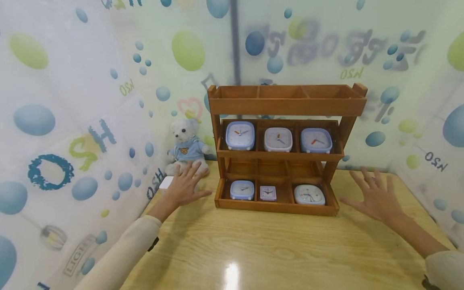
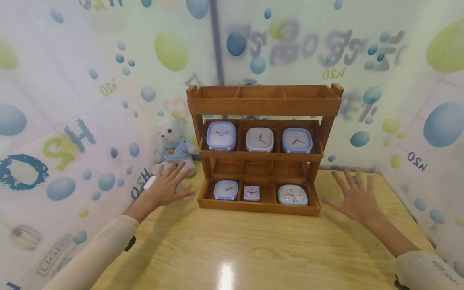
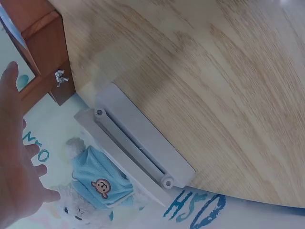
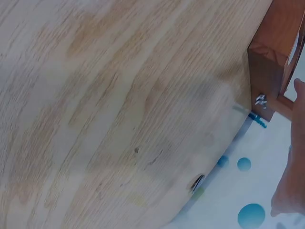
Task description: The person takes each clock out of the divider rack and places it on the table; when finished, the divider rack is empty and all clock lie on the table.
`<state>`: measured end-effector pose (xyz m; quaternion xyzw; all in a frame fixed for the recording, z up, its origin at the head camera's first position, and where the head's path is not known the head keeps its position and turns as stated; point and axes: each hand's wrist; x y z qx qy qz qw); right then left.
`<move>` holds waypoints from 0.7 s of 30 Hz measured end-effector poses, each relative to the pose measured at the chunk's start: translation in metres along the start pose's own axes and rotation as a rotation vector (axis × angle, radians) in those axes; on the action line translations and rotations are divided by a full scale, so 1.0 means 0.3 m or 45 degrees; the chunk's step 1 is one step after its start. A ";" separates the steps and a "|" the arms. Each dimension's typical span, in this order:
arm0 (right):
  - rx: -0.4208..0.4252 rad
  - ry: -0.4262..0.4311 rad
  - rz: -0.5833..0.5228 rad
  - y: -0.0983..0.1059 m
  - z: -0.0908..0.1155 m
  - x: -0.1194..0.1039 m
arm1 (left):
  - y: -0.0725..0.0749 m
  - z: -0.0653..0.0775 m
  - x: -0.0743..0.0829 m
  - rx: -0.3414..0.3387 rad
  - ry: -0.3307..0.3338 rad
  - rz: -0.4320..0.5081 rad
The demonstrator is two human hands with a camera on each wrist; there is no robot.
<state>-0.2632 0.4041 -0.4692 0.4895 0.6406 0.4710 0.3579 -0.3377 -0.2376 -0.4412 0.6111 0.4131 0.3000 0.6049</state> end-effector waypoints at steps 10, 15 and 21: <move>0.054 0.105 -0.034 0.004 -0.019 -0.083 | 0.005 -0.021 0.066 -0.008 -0.075 -0.024; 0.031 0.126 -0.065 -0.004 -0.021 -0.118 | -0.007 -0.045 0.107 -0.057 -0.076 0.019; -0.057 0.139 -0.137 -0.006 -0.020 -0.161 | -0.033 -0.069 0.155 -0.059 -0.113 0.100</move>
Point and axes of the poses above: each hand's wrist, its own z-axis away from the middle knuckle, its own y-axis out of the back of the hand, x = y × z, and after that the axes turned 10 degrees about -x, right-handed
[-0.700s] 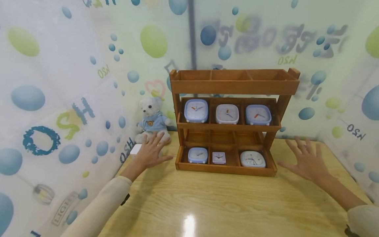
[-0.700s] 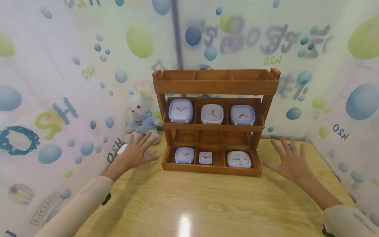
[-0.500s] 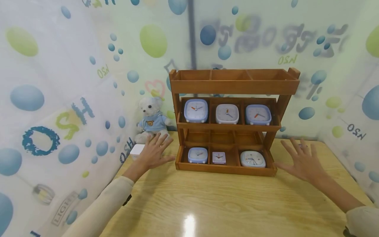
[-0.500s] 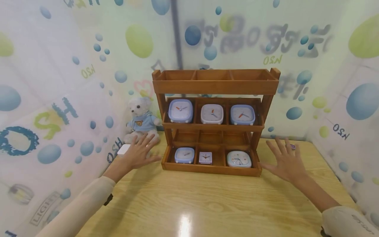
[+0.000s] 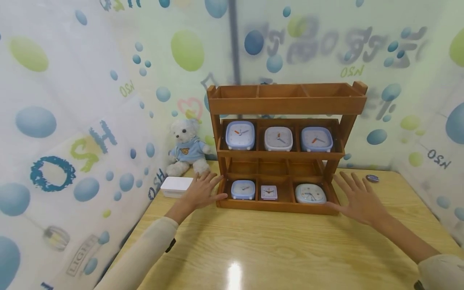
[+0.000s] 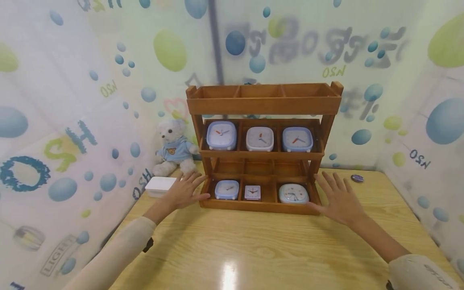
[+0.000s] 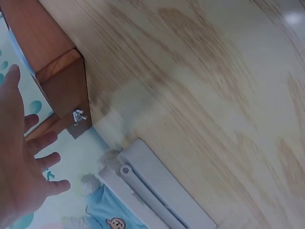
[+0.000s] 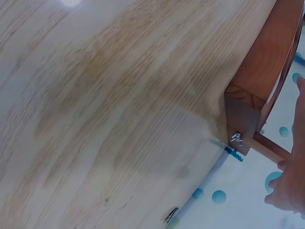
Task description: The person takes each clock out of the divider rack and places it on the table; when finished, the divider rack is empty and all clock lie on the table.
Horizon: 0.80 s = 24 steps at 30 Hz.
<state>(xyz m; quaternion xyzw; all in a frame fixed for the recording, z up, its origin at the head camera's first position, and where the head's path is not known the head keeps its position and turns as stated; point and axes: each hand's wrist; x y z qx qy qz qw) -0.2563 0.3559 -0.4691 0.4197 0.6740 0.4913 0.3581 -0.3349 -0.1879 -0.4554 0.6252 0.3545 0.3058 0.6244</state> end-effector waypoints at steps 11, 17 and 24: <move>0.043 0.136 -0.086 -0.007 -0.062 -0.054 | -0.018 -0.033 0.038 -0.024 -0.008 -0.008; -0.106 0.079 -0.313 -0.011 -0.098 -0.064 | -0.027 -0.048 0.045 -0.076 0.027 0.015; -0.160 0.139 -0.468 -0.022 -0.146 -0.072 | -0.036 -0.053 0.042 -0.148 0.096 0.189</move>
Point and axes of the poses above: each hand's wrist, its own z-axis away from the middle knuckle, its own y-axis out of the back of the hand, x = y × z, and after that the axes turned 10 degrees about -x, right-handed
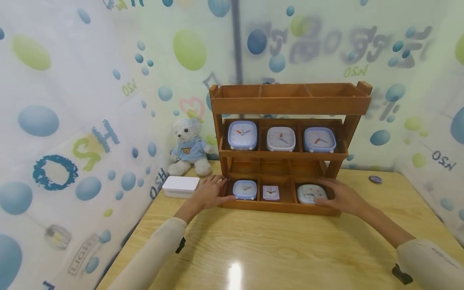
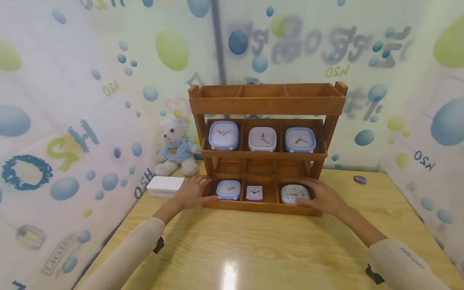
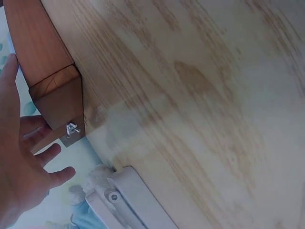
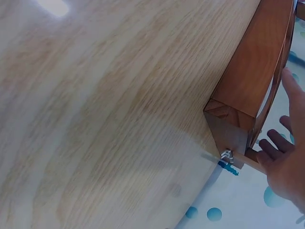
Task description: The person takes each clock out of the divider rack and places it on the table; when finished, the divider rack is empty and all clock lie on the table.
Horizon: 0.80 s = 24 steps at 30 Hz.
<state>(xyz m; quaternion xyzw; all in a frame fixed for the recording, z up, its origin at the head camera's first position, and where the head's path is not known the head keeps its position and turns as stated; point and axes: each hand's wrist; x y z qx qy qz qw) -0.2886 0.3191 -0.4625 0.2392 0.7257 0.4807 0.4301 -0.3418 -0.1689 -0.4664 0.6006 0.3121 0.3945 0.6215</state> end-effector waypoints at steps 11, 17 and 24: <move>-0.109 0.026 0.030 -0.045 -0.055 0.018 | -0.023 -0.002 -0.004 0.060 0.065 0.153; -0.146 0.054 0.042 -0.045 -0.080 0.018 | -0.024 -0.007 -0.009 0.078 0.064 0.195; -0.178 0.079 0.058 -0.050 -0.097 0.031 | -0.018 -0.006 -0.011 0.078 0.048 0.188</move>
Point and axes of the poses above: each hand's wrist, its own z-axis away from the middle knuckle, its own y-axis out of the back of the hand, x = y × z, and after that the axes turned 10 degrees about -x, right-handed
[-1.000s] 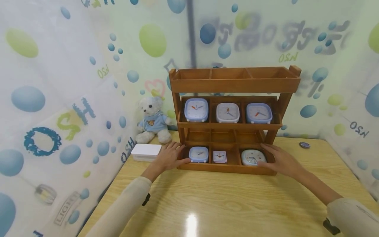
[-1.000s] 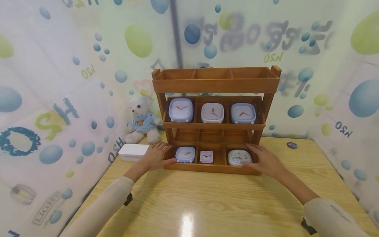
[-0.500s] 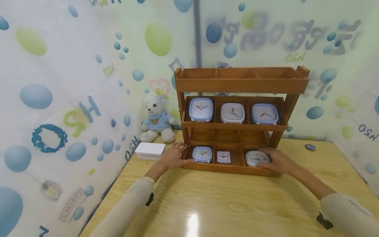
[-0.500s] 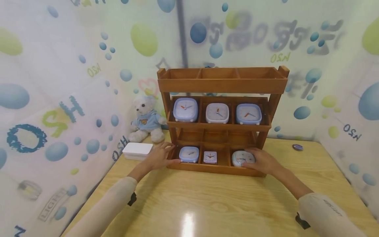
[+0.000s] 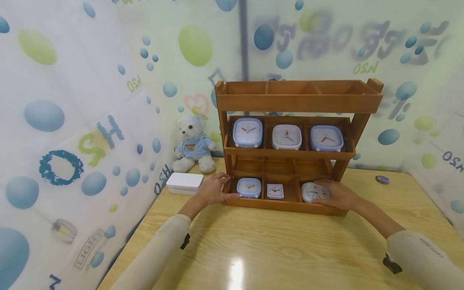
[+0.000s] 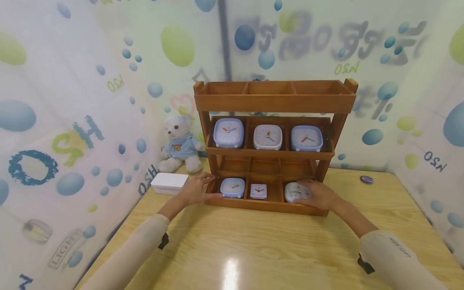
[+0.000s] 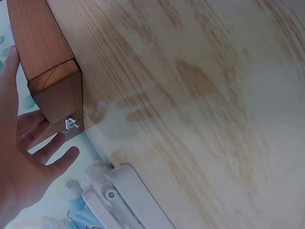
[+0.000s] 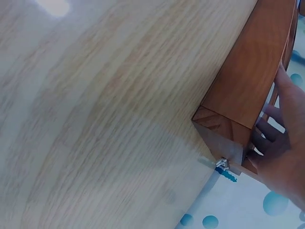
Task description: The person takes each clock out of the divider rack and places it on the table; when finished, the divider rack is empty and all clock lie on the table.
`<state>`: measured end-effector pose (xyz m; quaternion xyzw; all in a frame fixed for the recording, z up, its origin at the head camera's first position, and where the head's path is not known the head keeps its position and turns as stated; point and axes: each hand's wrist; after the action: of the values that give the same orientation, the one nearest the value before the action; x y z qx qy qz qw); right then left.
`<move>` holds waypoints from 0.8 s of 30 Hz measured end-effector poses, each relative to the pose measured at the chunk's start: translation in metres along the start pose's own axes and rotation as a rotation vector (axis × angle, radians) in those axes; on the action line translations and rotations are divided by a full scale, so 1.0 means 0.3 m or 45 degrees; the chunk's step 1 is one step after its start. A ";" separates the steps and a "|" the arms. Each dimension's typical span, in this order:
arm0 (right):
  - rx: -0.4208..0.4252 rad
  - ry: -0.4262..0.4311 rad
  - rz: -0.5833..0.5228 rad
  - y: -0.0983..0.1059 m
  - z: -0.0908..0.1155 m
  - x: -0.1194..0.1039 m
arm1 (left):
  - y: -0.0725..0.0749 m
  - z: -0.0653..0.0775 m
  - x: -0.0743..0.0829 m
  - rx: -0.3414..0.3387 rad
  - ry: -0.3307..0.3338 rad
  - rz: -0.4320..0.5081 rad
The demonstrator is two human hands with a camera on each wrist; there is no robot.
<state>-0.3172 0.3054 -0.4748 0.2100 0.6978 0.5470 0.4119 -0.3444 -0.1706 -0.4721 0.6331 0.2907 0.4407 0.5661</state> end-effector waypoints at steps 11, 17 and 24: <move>-0.122 -0.031 -0.063 0.034 -0.024 0.015 | -0.002 -0.004 0.005 -0.011 0.031 0.000; -0.121 -0.082 0.050 0.041 -0.023 0.009 | 0.000 -0.002 0.010 -0.002 0.025 -0.005; -0.014 -0.062 0.079 0.033 -0.028 0.007 | 0.005 -0.002 0.003 -0.002 0.018 -0.002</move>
<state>-0.3268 0.3050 -0.4658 0.2425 0.6777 0.5581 0.4129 -0.3447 -0.1700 -0.4705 0.6295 0.2948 0.4450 0.5647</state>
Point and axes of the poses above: each hand's wrist, its own z-axis away from the middle knuckle, its own y-axis out of the back of the hand, x = y × z, and after that the axes turned 10 degrees about -x, right-handed
